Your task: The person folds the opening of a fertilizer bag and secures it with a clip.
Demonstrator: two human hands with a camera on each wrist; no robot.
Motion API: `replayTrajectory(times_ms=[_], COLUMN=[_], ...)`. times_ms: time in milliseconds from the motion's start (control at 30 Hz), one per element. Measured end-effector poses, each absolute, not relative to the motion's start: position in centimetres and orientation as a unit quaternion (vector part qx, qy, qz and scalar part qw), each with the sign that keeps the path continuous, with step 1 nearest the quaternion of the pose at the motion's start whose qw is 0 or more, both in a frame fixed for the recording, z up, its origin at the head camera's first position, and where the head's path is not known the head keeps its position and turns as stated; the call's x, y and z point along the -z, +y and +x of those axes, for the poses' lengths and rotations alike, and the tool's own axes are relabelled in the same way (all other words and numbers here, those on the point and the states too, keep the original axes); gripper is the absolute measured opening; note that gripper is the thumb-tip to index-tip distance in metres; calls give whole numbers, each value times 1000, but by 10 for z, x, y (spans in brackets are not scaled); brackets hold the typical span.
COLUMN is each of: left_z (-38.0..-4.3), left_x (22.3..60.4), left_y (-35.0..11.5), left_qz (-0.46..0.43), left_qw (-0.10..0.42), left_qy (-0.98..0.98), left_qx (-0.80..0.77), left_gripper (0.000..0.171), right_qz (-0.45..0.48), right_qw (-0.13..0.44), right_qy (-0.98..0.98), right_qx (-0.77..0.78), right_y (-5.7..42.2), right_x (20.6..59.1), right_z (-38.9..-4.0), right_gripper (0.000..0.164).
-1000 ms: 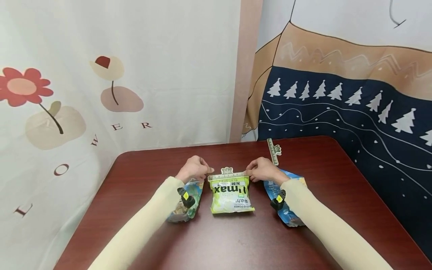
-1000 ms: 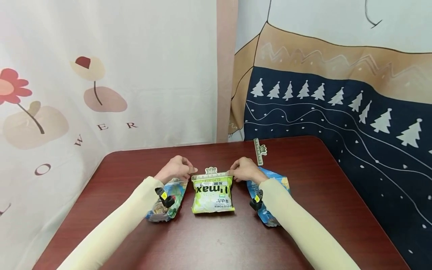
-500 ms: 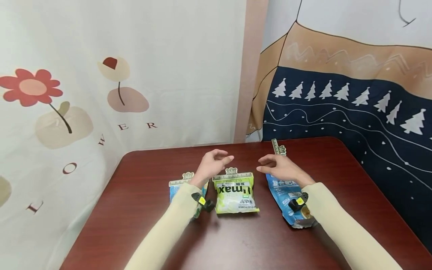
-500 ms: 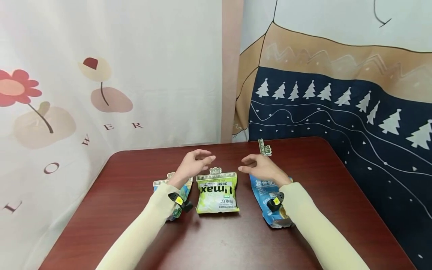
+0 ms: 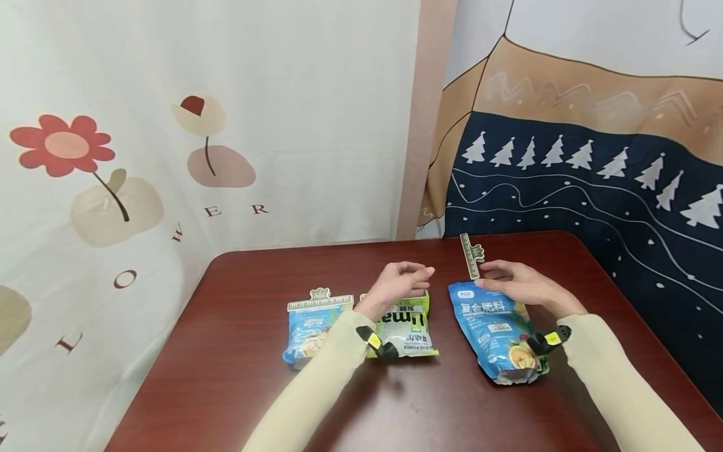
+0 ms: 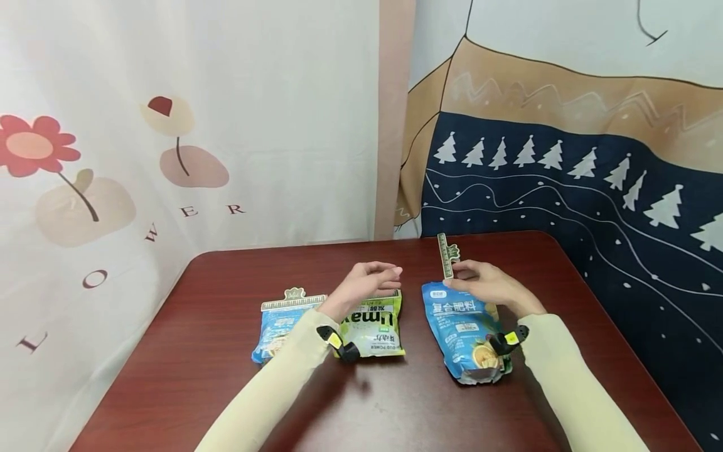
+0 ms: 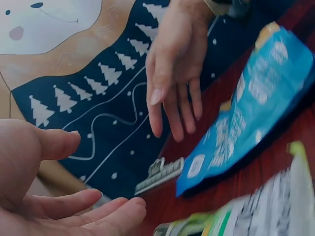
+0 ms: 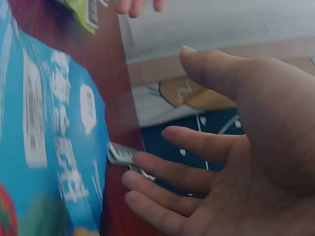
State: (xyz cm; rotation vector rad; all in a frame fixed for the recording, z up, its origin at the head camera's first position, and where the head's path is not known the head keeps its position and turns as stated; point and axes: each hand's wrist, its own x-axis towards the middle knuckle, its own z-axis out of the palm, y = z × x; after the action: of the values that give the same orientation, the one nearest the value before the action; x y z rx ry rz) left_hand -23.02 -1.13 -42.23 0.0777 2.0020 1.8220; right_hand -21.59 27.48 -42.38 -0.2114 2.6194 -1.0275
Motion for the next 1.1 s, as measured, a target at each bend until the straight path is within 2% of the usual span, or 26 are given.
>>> replayTrajectory(times_ms=[200, 433, 567, 700, 900, 1100], left_z=[-229, -225, -225, -224, -220, -214], left_x=[431, 443, 447, 448, 450, 449], left_y=[13, 35, 43, 51, 62, 67], left_qz=[17, -15, -20, -38, -58, -58], left_qw=[255, 296, 307, 292, 280, 262], left_qy=[725, 738, 734, 738, 750, 774], left_qx=[-639, -606, -606, -607, -596, -574], left_gripper=[54, 69, 58, 43, 38, 34], right_qz=[-35, -4, 20, 59, 89, 100], right_qw=[192, 207, 211, 225, 233, 225], right_qy=[911, 893, 887, 875, 865, 859], right_qx=[364, 400, 411, 424, 436, 448], right_y=[304, 326, 334, 339, 340, 335], right_x=[427, 435, 440, 443, 451, 458], right_z=[-208, -205, -206, -206, -206, -208], right_gripper=[86, 88, 85, 84, 81, 68])
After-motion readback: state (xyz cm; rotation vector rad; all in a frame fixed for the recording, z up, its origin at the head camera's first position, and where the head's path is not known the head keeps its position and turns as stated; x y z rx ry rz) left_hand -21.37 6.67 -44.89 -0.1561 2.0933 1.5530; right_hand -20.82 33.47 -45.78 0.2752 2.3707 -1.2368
